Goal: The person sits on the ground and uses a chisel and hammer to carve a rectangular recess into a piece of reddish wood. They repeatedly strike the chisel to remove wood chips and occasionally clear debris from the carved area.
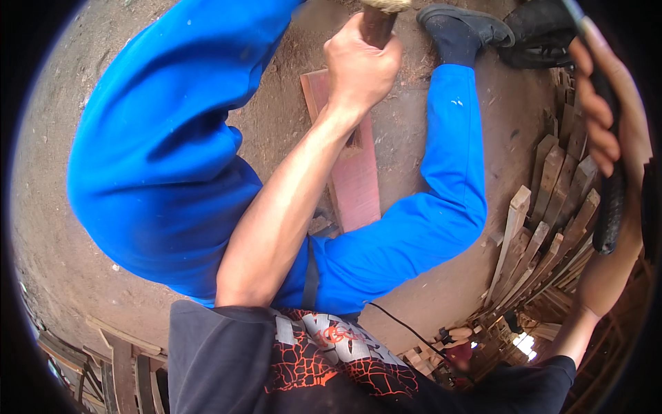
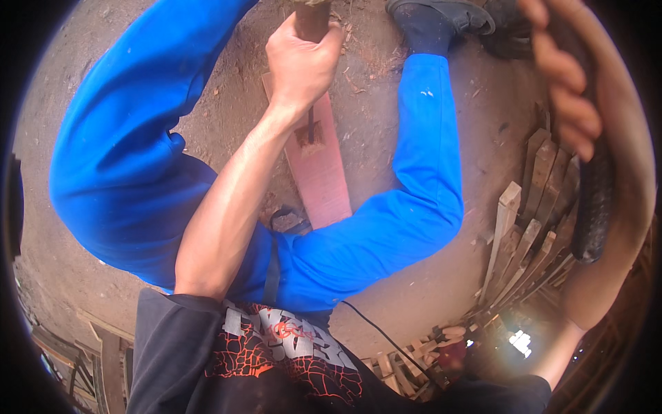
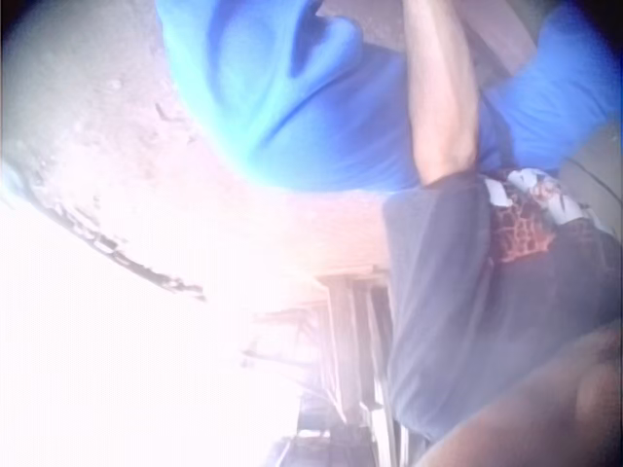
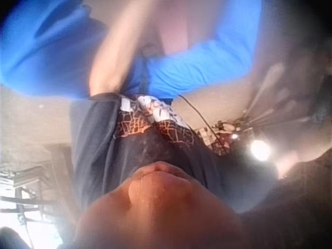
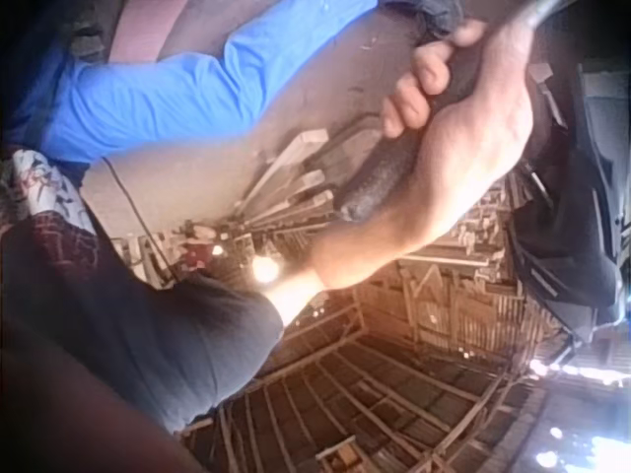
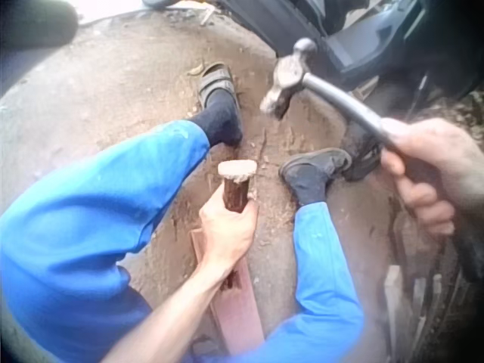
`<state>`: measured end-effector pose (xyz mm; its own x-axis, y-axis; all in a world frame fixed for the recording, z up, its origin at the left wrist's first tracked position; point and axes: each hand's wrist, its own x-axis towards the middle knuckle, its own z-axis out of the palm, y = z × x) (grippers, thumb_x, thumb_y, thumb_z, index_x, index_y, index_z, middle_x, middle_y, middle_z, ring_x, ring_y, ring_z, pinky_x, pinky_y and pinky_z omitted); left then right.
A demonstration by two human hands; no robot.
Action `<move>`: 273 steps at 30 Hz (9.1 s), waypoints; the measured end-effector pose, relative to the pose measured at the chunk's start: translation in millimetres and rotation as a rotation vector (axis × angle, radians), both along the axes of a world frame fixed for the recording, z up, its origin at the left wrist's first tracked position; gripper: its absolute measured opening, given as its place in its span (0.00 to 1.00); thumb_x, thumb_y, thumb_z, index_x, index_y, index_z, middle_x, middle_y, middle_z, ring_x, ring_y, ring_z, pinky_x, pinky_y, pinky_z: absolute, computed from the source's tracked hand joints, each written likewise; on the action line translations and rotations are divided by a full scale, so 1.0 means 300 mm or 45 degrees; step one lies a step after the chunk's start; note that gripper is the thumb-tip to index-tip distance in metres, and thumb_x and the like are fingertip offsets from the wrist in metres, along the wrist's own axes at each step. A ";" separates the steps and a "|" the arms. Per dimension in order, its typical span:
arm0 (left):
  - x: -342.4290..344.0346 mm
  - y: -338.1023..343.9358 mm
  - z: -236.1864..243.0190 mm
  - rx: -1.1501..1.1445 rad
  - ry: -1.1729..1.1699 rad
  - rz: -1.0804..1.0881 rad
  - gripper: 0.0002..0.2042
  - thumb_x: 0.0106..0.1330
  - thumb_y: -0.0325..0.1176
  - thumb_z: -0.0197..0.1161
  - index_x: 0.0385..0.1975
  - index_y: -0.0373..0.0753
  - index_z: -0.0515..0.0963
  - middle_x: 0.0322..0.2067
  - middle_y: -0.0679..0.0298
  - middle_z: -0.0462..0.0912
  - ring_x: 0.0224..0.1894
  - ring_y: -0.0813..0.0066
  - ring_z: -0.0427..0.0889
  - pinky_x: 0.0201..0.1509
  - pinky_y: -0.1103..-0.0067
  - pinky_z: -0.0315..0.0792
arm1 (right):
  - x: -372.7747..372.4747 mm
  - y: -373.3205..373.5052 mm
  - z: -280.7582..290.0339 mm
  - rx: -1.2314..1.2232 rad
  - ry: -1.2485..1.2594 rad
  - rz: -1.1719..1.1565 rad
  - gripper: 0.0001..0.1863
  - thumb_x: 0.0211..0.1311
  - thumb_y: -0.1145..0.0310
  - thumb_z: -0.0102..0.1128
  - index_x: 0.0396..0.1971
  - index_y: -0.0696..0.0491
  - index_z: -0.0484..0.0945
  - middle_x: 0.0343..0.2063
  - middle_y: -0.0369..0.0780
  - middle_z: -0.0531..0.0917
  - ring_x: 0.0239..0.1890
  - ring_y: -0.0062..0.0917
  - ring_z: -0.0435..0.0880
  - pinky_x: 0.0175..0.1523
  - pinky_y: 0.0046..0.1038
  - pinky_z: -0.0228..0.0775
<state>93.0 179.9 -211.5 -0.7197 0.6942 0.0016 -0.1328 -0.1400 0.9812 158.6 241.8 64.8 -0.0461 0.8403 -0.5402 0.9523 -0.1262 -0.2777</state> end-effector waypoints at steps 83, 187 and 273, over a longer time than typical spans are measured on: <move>-0.071 -0.032 0.104 0.052 -0.537 -1.264 0.07 0.65 0.29 0.52 0.23 0.43 0.67 0.09 0.71 0.58 0.09 0.81 0.54 0.13 0.81 0.52 | 0.775 -0.688 -0.532 -0.277 0.718 -0.734 0.20 0.71 0.55 0.54 0.29 0.60 0.72 0.11 0.36 0.71 0.10 0.19 0.74 0.15 0.26 0.66; 0.131 -0.300 0.264 0.459 0.411 -0.465 0.10 0.65 0.21 0.59 0.35 0.35 0.63 0.13 0.63 0.71 0.11 0.83 0.69 0.13 0.84 0.65 | 0.721 -0.678 -0.550 -0.237 0.536 -0.665 0.20 0.71 0.57 0.54 0.29 0.62 0.72 0.10 0.41 0.73 0.10 0.24 0.76 0.16 0.30 0.67; 0.286 -0.551 0.152 0.543 1.018 -0.841 0.13 0.47 0.32 0.77 0.23 0.40 0.76 0.22 0.67 0.72 0.24 0.70 0.70 0.30 0.74 0.63 | 0.708 -0.680 -0.552 -0.246 0.413 -0.577 0.19 0.67 0.57 0.60 0.29 0.60 0.74 0.10 0.39 0.75 0.10 0.22 0.77 0.16 0.28 0.69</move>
